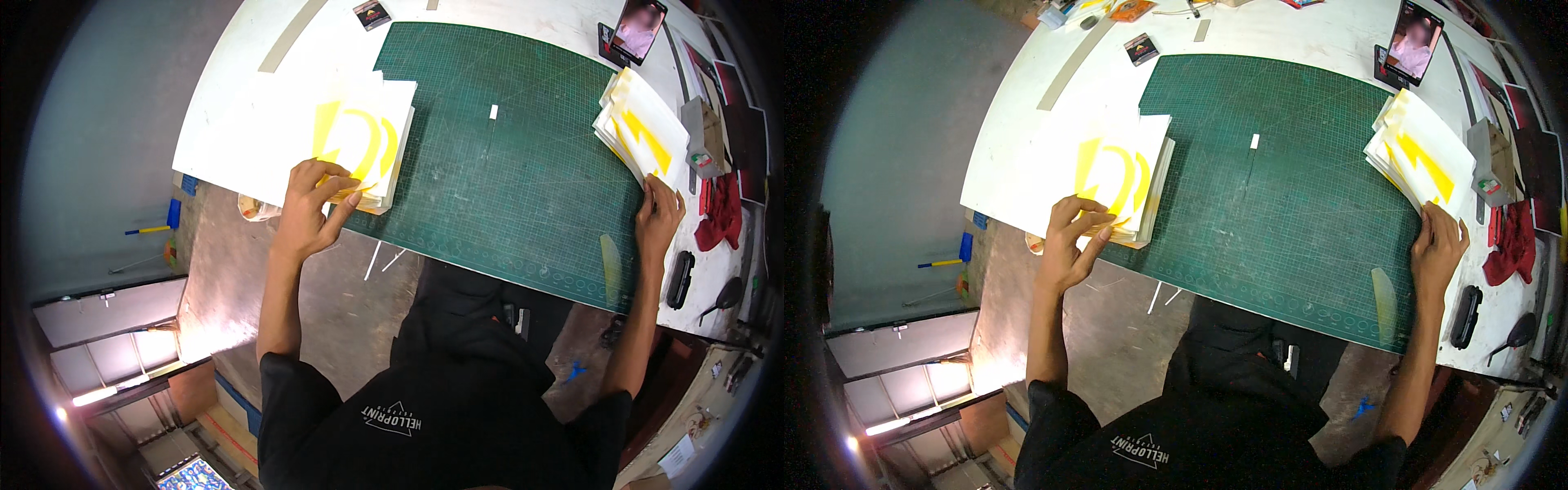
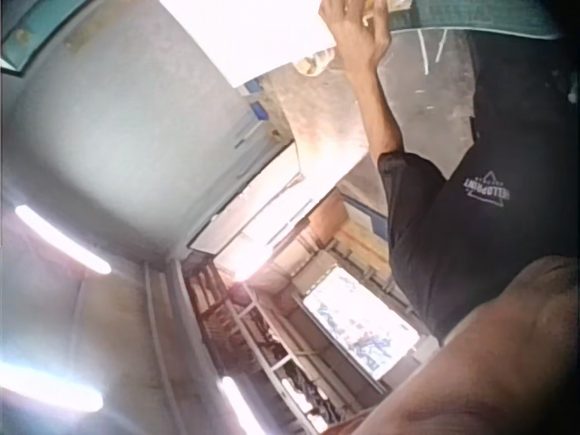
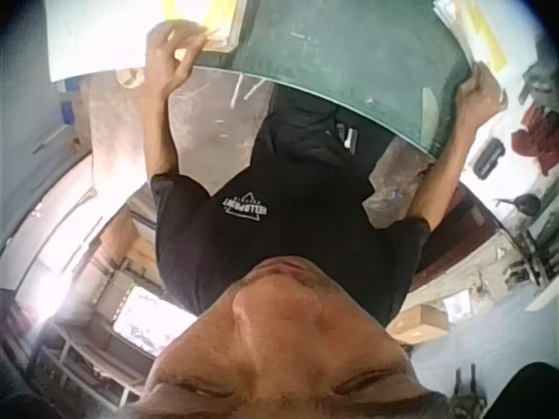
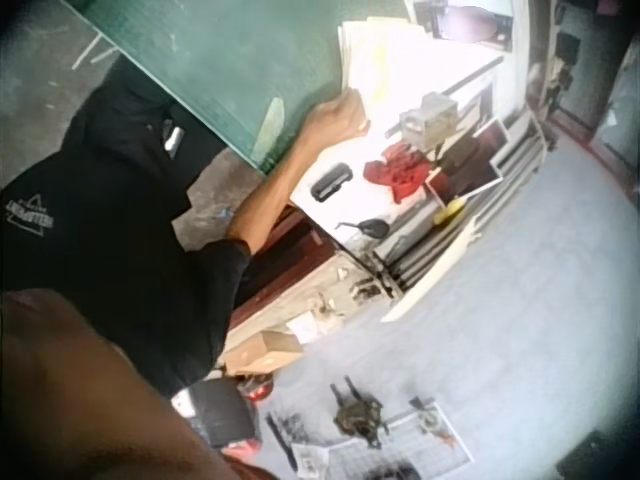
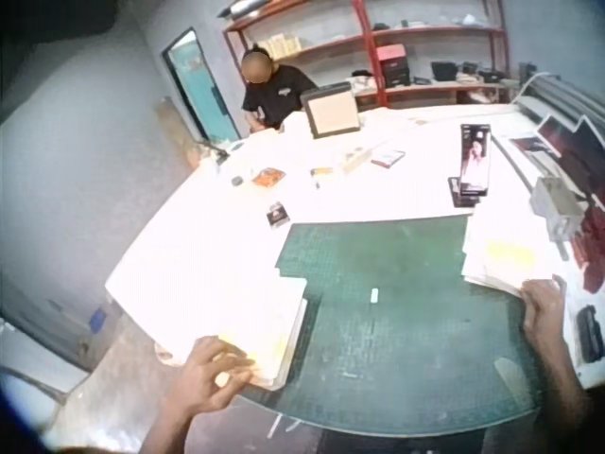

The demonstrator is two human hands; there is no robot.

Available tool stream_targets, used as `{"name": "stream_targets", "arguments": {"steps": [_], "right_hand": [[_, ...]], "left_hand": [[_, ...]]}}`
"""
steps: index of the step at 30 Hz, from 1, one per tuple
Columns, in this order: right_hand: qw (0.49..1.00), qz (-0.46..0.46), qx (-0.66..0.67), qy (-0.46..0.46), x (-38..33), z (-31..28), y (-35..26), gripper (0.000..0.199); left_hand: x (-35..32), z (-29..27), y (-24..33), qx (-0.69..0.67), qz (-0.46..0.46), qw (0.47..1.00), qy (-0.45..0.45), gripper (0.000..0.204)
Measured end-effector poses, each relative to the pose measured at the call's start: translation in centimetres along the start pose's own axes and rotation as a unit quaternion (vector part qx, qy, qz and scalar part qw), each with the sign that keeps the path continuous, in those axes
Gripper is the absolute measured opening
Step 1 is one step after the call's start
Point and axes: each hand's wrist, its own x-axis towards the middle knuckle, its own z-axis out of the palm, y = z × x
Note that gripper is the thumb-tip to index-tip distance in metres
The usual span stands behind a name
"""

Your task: The person repeatedly picks up sheets with yellow lightning-bolt graphics, uses a green plastic squeegee to rub the surface, and peels away the surrounding white backing to isolate the yellow design. Finished sheets are stacked on the right side of the green cutting mat.

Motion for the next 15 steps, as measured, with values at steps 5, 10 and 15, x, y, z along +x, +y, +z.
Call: {"name": "stream_targets", "arguments": {"steps": [5,10,15], "right_hand": [[0.995,-0.034,0.079,0.055,-0.8,-4.5,-6.7,0.023],[0.970,-0.117,0.211,0.040,-5.2,-6.2,-15.0,0.022],[0.933,-0.199,0.287,-0.093,-8.9,-5.8,-18.9,0.024]], "left_hand": [[-0.3,0.4,0.7,-0.007,0.020,0.999,0.045,0.026],[-2.7,7.1,8.1,-0.296,-0.054,0.937,0.177,0.040],[0.1,15.6,9.3,-0.631,-0.280,0.722,0.043,0.038]]}}
